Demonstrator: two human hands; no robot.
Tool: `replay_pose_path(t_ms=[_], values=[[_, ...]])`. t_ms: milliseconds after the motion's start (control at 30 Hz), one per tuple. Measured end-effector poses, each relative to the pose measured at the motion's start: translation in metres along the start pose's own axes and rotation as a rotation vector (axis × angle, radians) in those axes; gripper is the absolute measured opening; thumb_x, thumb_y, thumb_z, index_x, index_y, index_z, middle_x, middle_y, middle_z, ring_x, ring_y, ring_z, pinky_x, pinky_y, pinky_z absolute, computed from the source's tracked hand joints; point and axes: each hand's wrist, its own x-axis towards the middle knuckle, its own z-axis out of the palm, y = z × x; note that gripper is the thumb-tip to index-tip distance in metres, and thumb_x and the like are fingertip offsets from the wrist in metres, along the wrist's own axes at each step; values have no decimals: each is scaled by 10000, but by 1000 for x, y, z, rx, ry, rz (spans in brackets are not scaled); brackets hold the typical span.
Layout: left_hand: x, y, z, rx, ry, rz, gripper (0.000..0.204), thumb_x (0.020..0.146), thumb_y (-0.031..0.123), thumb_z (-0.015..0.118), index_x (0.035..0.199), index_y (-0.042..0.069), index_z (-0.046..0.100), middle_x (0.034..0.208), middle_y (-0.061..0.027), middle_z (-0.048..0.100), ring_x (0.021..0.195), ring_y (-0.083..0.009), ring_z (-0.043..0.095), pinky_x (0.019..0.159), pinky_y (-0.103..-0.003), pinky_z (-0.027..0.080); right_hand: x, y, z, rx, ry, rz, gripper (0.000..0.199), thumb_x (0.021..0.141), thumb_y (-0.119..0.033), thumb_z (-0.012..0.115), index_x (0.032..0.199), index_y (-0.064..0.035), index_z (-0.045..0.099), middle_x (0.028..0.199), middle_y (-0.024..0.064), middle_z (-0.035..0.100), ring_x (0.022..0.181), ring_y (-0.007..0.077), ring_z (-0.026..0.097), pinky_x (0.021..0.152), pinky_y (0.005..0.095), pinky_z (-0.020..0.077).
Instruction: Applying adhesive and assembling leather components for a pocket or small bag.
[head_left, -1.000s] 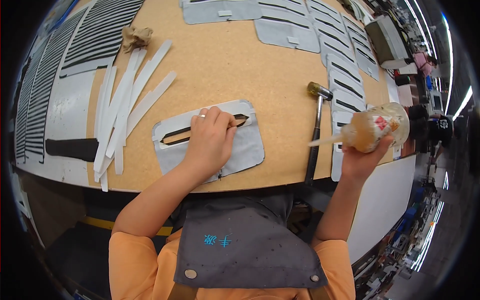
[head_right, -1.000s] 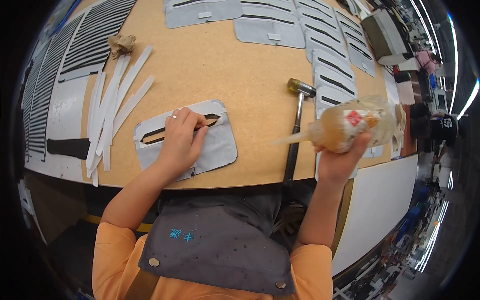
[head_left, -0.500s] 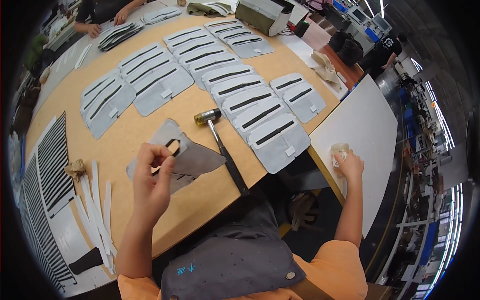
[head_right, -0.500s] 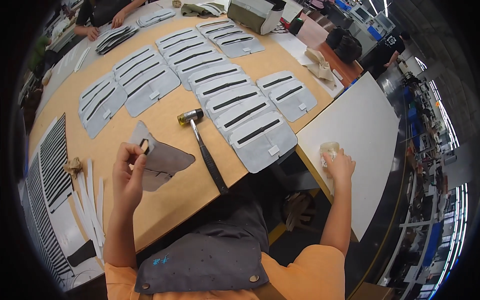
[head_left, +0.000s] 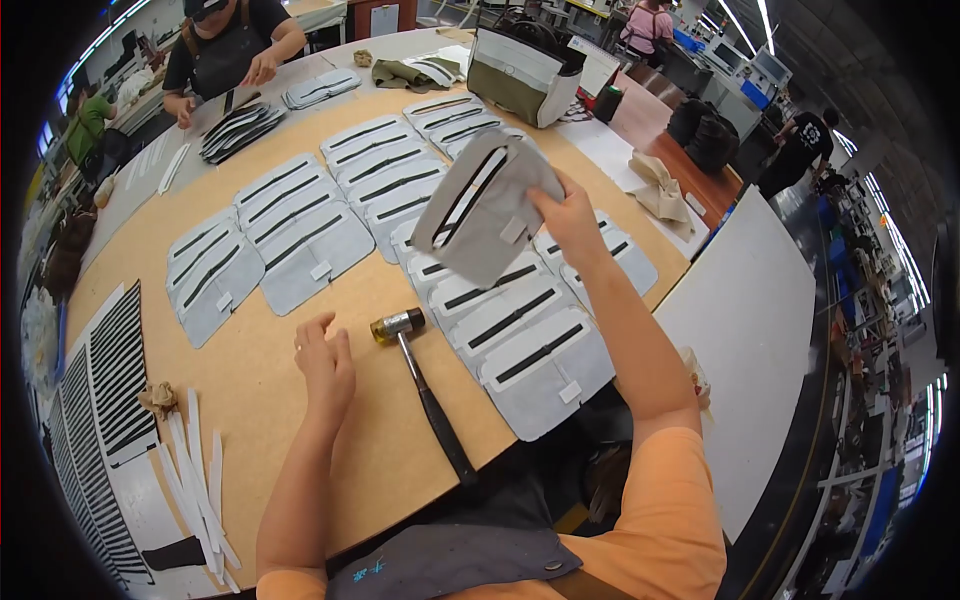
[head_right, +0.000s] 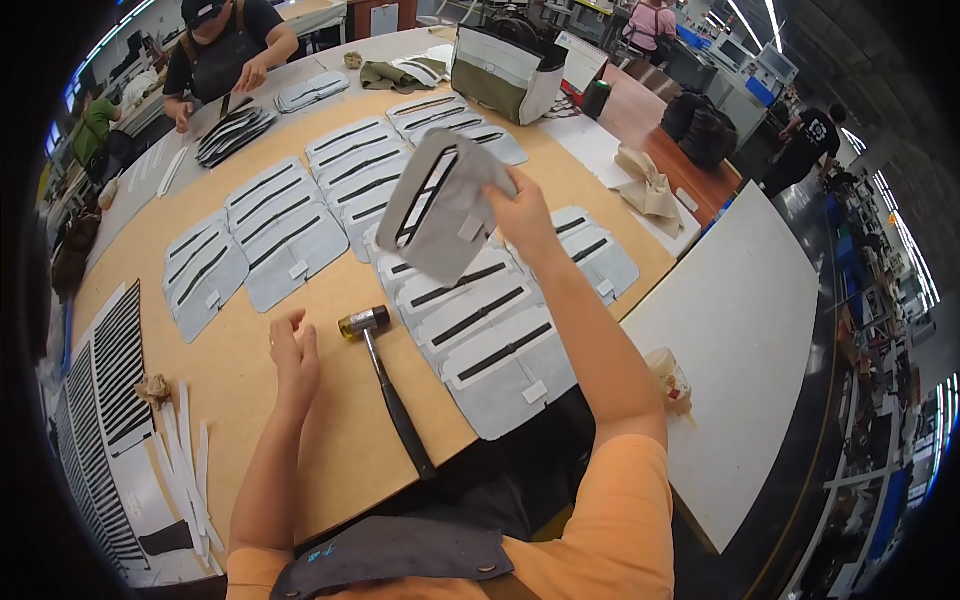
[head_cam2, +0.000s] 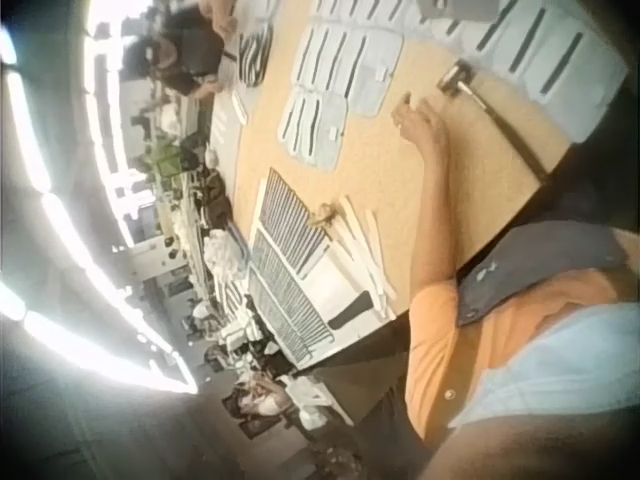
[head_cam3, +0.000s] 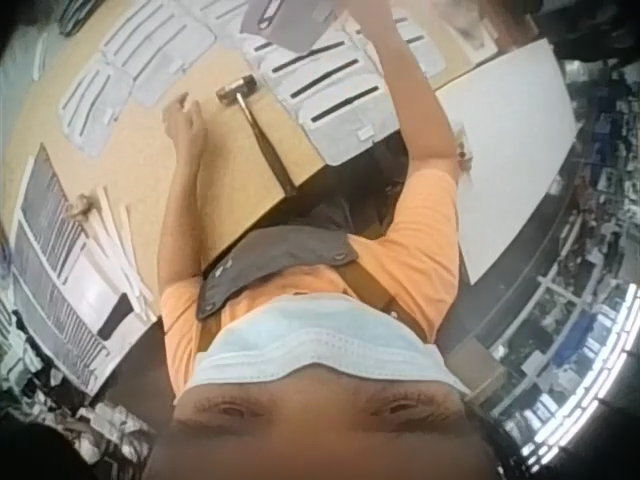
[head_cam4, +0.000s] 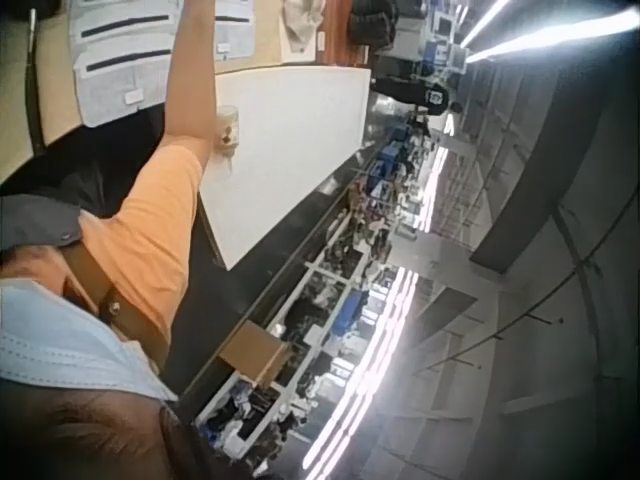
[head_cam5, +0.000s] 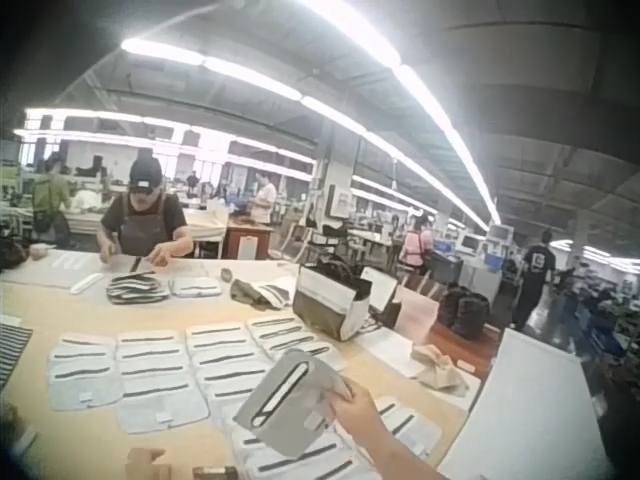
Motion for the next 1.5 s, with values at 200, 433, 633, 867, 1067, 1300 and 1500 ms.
replay_pose_path(t_ms=[200, 433, 633, 867, 1067, 1300, 1500], values=[[-12, 12, 5, 303, -191, 12, 345, 889, 166, 547, 1198, 21, 497, 1240, -125, 491, 1195, -298, 419, 1030, -427, 256, 122, 111, -47, 41, 314, 206, 437, 772, 16, 520, 1204, 36, 578, 1046, 108, 653, 900, 197, 632, 787, 301, 498], [-10, 15, 5, 318, -225, 12, 362, 877, 168, 561, 1204, 26, 493, 1249, -116, 490, 1197, -289, 418, 1034, -427, 248, 165, 197, -75, -47, 467, 216, 421, 748, 5, 525, 1158, 31, 616, 1042, 145, 668, 929, 247, 647, 818, 334, 498], [-10, 9, 4, 339, -193, 17, 364, 877, 171, 566, 1207, 37, 494, 1258, -111, 489, 1198, -284, 421, 1034, -417, 250, 137, 153, -72, -1079, 559, -226, 283, 759, -150, 616, 978, 26, 654, 1016, 220, 672, 913, 342, 649, 810, 403, 504], [-5, 2, 10, 275, -150, 78, 326, 873, 150, 569, 1179, 55, 509, 1231, -101, 507, 1187, -276, 437, 1011, -405, 268, -1, 78, -42, -1256, -310, 204, 179, 791, -213, 660, 855, -50, 691, 889, 139, 678, 836, 285, 665, 755, 402, 526], [-15, 4, -8, 78, 11, 142, 304, 850, 63, 584, 1149, 87, 540, 1194, -81, 527, 1141, -256, 464, 987, -394, 273, -20, 90, -28, -1567, -167, 4, 155, 816, -127, 603, 900, -26, 686, 943, 164, 679, 901, 309, 667, 772, 421, 531], [-71, 15, -86, -221, -67, -24, 252, 918, 89, 542, 1168, 64, 536, 1151, -83, 557, 1097, -229, 512, 941, -361, 366, -14, 24, -63, -665, 86, -38, 139, 817, -115, 602, 841, 17, 640, 703, 67, 647, 624, 128, 601, 582, 280, 475], [-100, 23, -118, -1001, -398, -544, 425, 1033, 347, 367, 1342, 62, 429, 1192, -125, 558, 1098, -214, 563, 956, -370, 445, -145, -75, 108, -231, -613, 8, 58, 866, -63, 610, 883, -11, 592, 738, -1, 587, 680, 53, 550, 633, 213, 455]])
